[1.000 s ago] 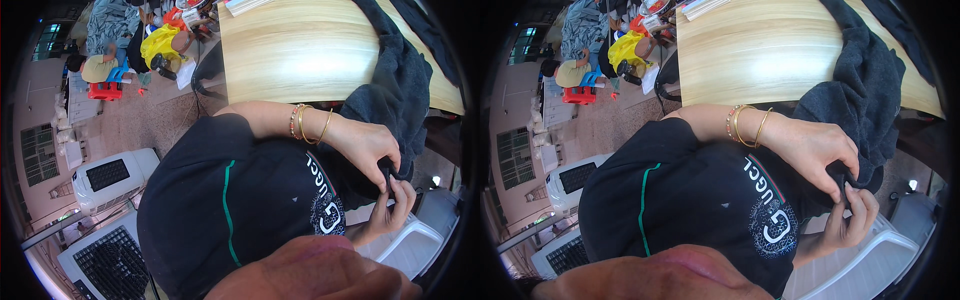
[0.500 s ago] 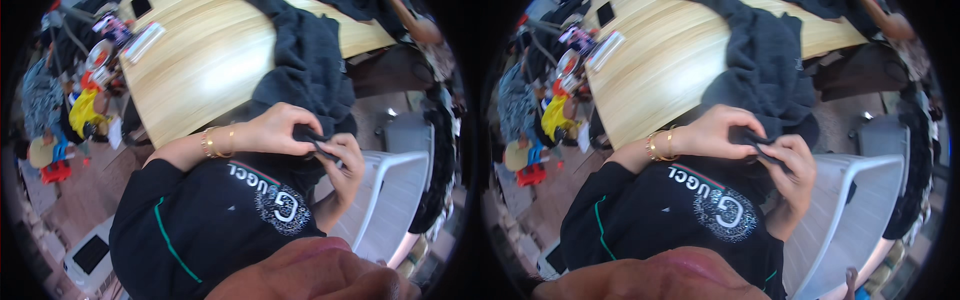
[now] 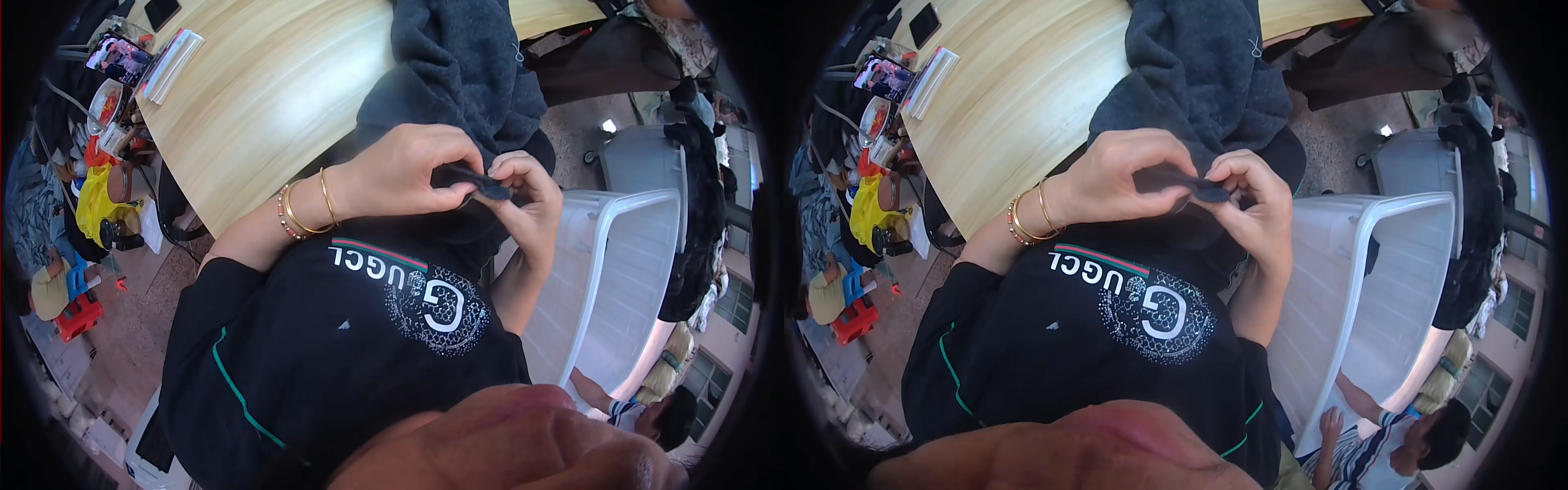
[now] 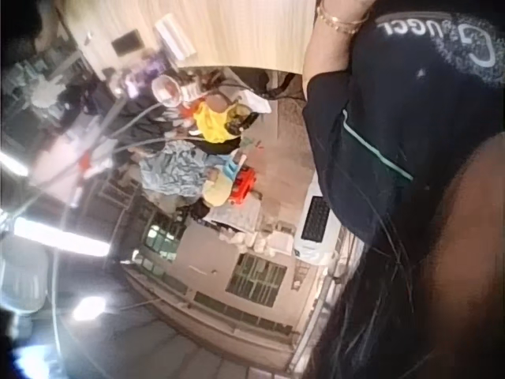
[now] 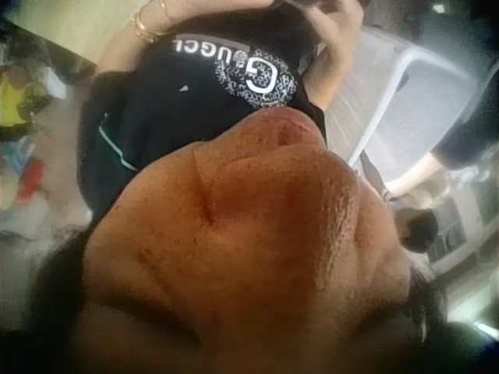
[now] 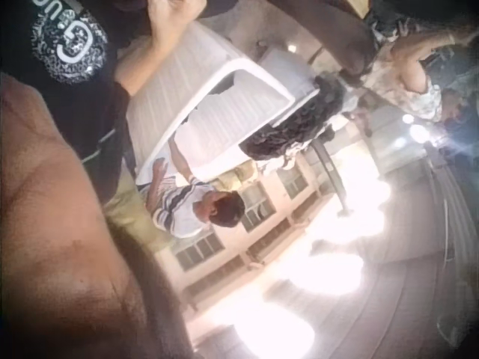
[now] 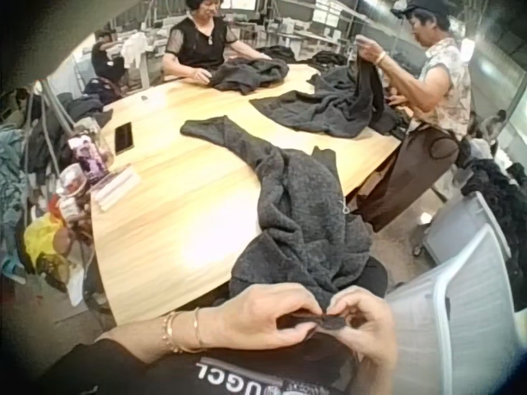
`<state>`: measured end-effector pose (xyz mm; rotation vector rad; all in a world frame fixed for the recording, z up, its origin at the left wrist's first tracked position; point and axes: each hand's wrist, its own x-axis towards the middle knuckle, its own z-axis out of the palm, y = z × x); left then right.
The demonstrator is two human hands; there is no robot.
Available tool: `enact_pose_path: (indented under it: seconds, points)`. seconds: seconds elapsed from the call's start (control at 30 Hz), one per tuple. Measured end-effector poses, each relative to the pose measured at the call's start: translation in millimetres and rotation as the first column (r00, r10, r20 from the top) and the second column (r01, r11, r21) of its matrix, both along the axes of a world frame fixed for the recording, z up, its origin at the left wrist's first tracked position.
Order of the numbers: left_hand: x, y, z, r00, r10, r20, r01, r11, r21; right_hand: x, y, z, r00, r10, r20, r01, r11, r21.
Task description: Trimming loose threads and inspecting grey garments using thread snips at a workshop table.
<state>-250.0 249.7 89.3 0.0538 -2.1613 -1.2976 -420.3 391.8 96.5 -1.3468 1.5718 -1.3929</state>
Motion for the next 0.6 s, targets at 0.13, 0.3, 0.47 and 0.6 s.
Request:
enact_pose_path:
  seconds: [0.13, 0.3, 0.47, 0.6]
  points:
    - [-5.5, 5.9, -5.8, 0.995, 0.073, -0.07, -0.078, 0.994, -0.08, 0.1, 0.9, -4.3, 0.997, -0.032, -0.065, 0.028, 0.998, -0.052]
    - [-12.2, 14.5, -7.6, 0.983, 0.161, -0.084, -0.176, 0.961, -0.214, 4.7, -0.4, -1.1, 0.988, -0.1, -0.114, 0.092, 0.993, -0.071]
    - [-23.1, -6.6, -3.7, 1.0, -0.021, -0.022, 0.02, 0.999, -0.041, 2.9, 8.3, 7.0, 0.966, -0.157, -0.205, 0.147, 0.987, -0.065]
    - [-40.0, -34.8, 2.2, 0.964, -0.211, 0.16, 0.154, 0.937, 0.313, -11.5, 20.7, 25.4, 0.955, 0.295, -0.037, -0.292, 0.954, 0.072]
